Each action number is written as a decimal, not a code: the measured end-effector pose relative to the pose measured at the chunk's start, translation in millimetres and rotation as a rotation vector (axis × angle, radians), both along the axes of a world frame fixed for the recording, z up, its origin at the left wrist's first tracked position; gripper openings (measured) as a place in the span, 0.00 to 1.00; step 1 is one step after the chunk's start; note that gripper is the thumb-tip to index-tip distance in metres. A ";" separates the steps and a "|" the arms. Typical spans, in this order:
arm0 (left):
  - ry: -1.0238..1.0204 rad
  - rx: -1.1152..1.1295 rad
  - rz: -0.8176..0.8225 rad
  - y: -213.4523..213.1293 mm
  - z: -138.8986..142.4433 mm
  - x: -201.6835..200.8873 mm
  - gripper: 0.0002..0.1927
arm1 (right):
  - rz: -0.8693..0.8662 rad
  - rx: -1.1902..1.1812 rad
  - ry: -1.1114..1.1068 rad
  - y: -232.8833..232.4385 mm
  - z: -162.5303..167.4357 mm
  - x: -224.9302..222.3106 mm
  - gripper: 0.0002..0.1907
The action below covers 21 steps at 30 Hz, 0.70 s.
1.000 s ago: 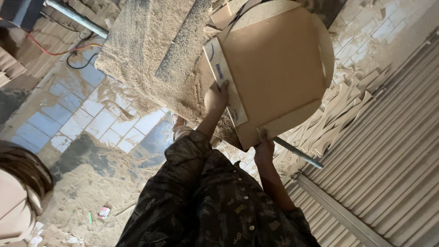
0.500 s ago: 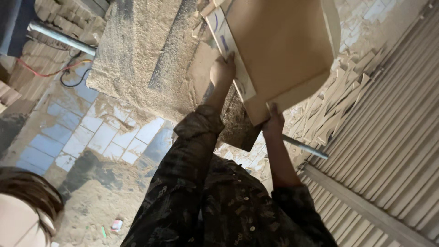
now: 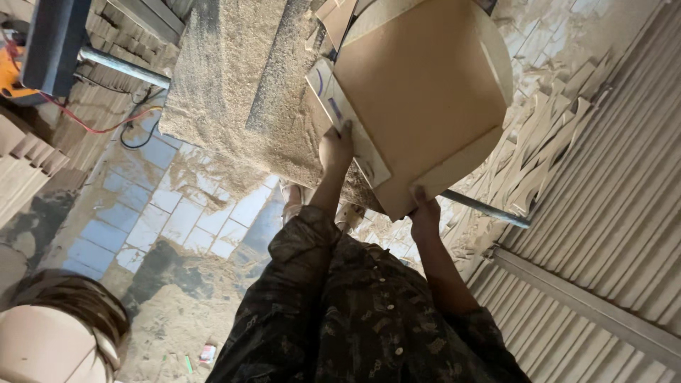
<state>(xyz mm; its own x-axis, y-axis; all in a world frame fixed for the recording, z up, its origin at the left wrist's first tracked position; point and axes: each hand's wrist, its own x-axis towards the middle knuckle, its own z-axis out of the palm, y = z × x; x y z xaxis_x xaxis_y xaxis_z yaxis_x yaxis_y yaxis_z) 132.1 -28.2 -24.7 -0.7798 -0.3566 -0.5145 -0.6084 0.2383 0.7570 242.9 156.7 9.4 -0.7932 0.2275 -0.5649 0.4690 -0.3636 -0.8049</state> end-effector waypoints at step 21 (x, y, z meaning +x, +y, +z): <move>0.042 -0.026 -0.085 -8.1 -27.9 12.3 0.26 | -0.193 -0.071 -0.193 -13.4 -18.6 -32.4 0.28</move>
